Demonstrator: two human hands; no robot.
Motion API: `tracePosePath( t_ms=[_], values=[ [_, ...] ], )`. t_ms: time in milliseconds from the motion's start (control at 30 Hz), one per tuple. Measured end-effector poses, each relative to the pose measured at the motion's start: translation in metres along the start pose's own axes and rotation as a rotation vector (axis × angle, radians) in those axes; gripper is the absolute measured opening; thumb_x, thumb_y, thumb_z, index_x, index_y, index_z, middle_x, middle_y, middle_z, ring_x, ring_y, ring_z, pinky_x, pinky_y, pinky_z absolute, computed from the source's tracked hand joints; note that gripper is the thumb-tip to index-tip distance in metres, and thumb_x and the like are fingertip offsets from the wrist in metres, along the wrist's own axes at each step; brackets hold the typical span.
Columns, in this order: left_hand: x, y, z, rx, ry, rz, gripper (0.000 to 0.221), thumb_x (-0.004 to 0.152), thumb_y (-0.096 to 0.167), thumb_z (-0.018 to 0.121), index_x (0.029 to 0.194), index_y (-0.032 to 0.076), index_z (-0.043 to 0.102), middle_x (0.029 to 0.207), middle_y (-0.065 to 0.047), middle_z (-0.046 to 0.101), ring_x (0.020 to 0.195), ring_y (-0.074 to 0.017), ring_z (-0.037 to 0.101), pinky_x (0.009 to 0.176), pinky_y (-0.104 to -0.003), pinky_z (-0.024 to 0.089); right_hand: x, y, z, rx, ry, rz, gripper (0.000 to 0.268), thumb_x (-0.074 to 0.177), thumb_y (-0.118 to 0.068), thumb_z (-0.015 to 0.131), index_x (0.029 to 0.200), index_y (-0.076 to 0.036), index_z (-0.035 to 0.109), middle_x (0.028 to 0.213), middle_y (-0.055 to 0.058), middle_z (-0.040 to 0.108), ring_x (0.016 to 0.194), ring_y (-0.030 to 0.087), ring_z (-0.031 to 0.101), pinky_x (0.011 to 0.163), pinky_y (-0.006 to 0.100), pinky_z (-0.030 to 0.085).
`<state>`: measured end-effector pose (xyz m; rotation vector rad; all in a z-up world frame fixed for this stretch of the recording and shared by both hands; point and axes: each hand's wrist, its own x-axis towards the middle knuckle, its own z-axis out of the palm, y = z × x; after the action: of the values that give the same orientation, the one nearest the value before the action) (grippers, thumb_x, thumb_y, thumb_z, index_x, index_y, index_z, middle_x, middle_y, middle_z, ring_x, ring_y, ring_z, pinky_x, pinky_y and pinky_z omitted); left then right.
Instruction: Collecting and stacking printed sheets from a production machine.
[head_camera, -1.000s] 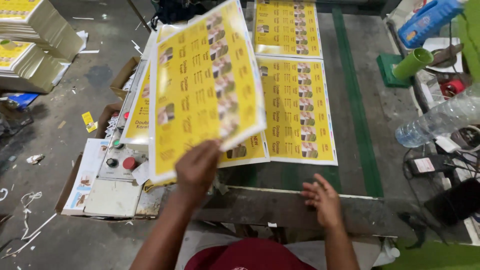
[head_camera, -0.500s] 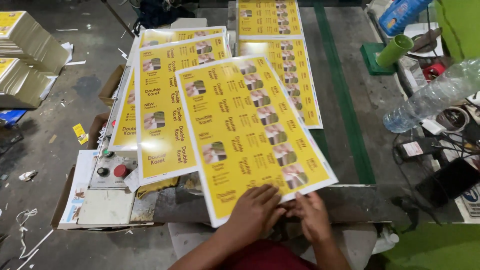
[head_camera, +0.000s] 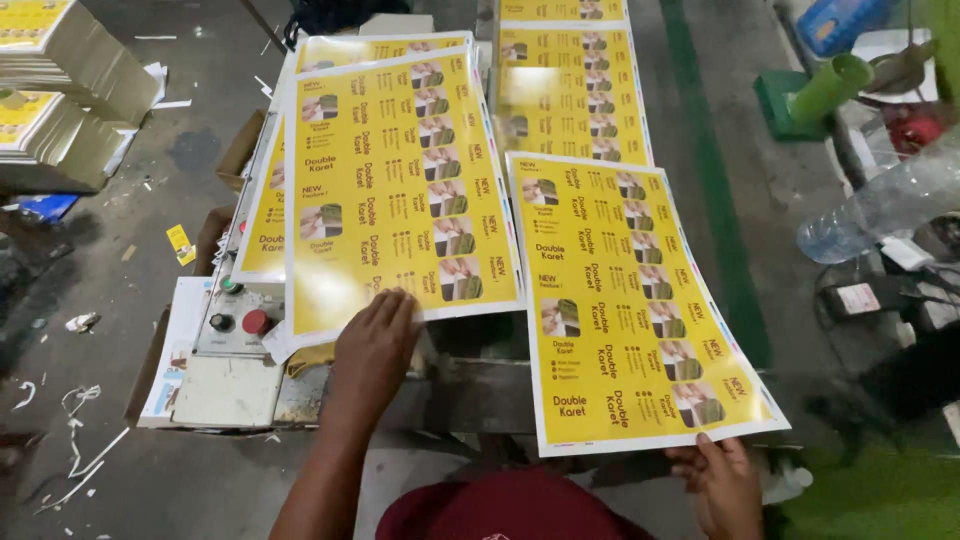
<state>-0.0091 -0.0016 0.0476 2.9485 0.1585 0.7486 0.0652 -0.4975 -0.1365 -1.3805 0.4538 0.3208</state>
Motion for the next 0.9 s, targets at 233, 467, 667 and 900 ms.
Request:
tracePosePath(
  t_ms=[233, 467, 667, 900],
  values=[
    [0.003, -0.007, -0.019, 0.151, 0.254, -0.055, 0.027, 0.088, 0.003, 0.07, 0.114, 0.004, 0.067, 0.115, -0.012, 0.076, 0.094, -0.0299, 0.075, 0.076, -0.039, 0.056, -0.03, -0.002, 0.026, -0.083, 0.05, 0.058, 0.035, 0.109, -0.009, 0.051, 0.14, 0.008, 0.053, 0.087, 0.026, 0.068, 0.069, 0.026, 0.063, 0.056, 0.033, 0.044],
    [0.002, -0.013, -0.027, 0.022, 0.094, -0.036, 0.017, 0.084, 0.016, 0.072, 0.1, 0.01, 0.067, 0.105, -0.002, 0.077, 0.089, -0.0257, 0.072, 0.07, -0.04, 0.052, -0.013, 0.004, 0.063, -0.116, -0.089, 0.079, 0.038, 0.103, -0.01, 0.058, 0.137, 0.006, 0.059, 0.089, 0.026, 0.073, 0.064, 0.026, 0.064, 0.051, 0.03, 0.043],
    [-0.002, -0.023, -0.031, -0.057, -0.089, -0.062, 0.027, 0.085, 0.017, 0.069, 0.111, 0.009, 0.069, 0.115, -0.003, 0.076, 0.097, -0.028, 0.072, 0.072, -0.042, 0.054, 0.032, -0.007, 0.096, -0.069, -0.19, -0.04, 0.035, 0.103, -0.009, 0.058, 0.135, 0.006, 0.057, 0.102, 0.019, 0.066, 0.079, 0.03, 0.07, 0.057, 0.033, 0.049],
    [-0.004, -0.036, -0.024, -0.022, 0.028, -0.167, 0.023, 0.092, 0.019, 0.065, 0.112, 0.012, 0.075, 0.107, -0.005, 0.079, 0.085, -0.0298, 0.074, 0.065, -0.042, 0.055, 0.06, -0.013, 0.112, 0.078, -0.089, -0.129, 0.036, 0.104, -0.008, 0.056, 0.139, 0.002, 0.052, 0.101, 0.019, 0.07, 0.078, 0.024, 0.071, 0.055, 0.028, 0.05]
  ],
)
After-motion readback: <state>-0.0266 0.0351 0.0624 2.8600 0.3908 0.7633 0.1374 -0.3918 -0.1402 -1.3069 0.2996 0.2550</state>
